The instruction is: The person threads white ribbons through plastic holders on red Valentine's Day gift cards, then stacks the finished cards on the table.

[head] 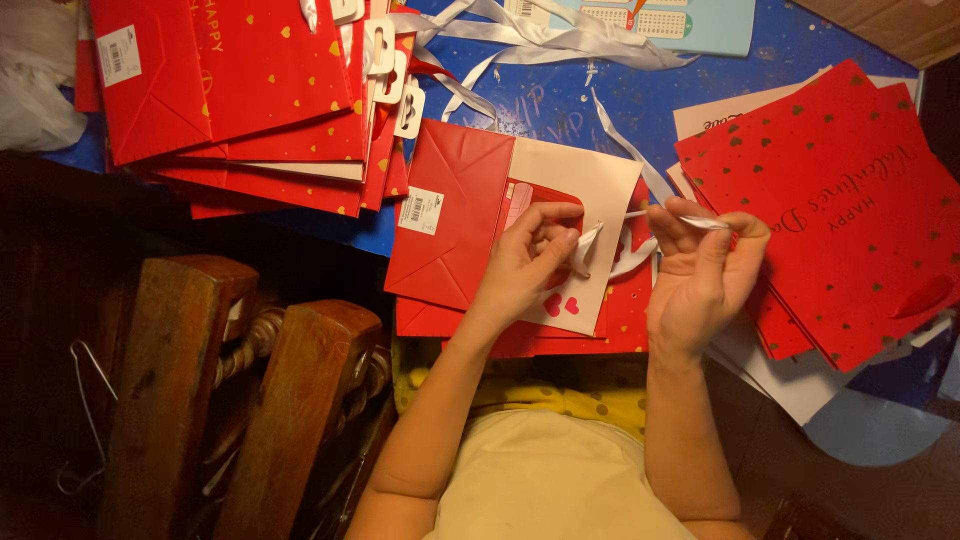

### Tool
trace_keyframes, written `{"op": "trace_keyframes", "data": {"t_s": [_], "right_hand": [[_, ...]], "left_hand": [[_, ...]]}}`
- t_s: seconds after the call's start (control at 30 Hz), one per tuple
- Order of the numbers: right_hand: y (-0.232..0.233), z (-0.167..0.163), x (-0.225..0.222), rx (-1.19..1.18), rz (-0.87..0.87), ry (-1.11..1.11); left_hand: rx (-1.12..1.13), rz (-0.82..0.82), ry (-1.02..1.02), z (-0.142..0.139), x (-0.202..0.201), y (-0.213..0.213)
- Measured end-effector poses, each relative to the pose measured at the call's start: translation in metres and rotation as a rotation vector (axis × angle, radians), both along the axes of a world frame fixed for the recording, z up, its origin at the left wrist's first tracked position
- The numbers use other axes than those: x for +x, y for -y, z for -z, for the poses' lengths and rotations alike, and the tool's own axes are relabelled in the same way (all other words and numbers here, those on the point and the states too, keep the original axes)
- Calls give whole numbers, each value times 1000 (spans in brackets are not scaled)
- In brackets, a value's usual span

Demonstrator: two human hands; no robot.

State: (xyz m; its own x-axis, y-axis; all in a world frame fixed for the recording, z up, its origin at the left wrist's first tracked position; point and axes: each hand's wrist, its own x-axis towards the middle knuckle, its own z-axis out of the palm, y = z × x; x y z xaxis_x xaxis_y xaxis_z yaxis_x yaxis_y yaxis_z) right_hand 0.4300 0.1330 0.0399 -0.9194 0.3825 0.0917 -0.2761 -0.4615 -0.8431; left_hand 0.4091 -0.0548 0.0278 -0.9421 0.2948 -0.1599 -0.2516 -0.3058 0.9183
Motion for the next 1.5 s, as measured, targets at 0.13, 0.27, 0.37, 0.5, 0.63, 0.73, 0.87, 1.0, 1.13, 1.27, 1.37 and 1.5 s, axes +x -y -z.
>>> {"op": "trace_keyframes", "data": {"t_s": [0.13, 0.27, 0.37, 0.5, 0.63, 0.73, 0.87, 1.0, 1.13, 1.27, 1.37, 1.5], "right_hand": [[-3, -6, 5, 62, 52, -78], [-6, -11, 17, 91, 20, -116], [-7, -17, 27, 170, 5, -122], [-16, -31, 36, 268, -122, -104], [-17, -51, 42, 606, -417, 19], [-7, -65, 42, 745, -543, 92], [4, -76, 37, 817, -594, 354], [10, -75, 21, 863, -673, 179], [20, -84, 17, 1092, -665, 135], [16, -119, 42, 1150, -418, 213], [7, -137, 46, 1338, -158, -80], [6, -132, 41, 1455, -82, -305]], "left_hand": [[-406, -113, -195, -17, 13, -10], [-820, -188, -415, -36, 21, -28], [-970, -213, -515, -46, 29, -39], [-711, -196, -423, -50, 28, -30], [-551, -124, -207, -58, 29, -16], [-527, -157, -318, -74, 35, -10], [-677, -209, -492, -103, 43, -3], [-687, -191, -596, -132, 54, 1], [-702, -253, -684, -152, 57, 14], [-699, -259, -616, -167, 55, 29], [-764, -245, -671, -180, 54, 37], [-832, -194, -754, -196, 57, 41]]}}
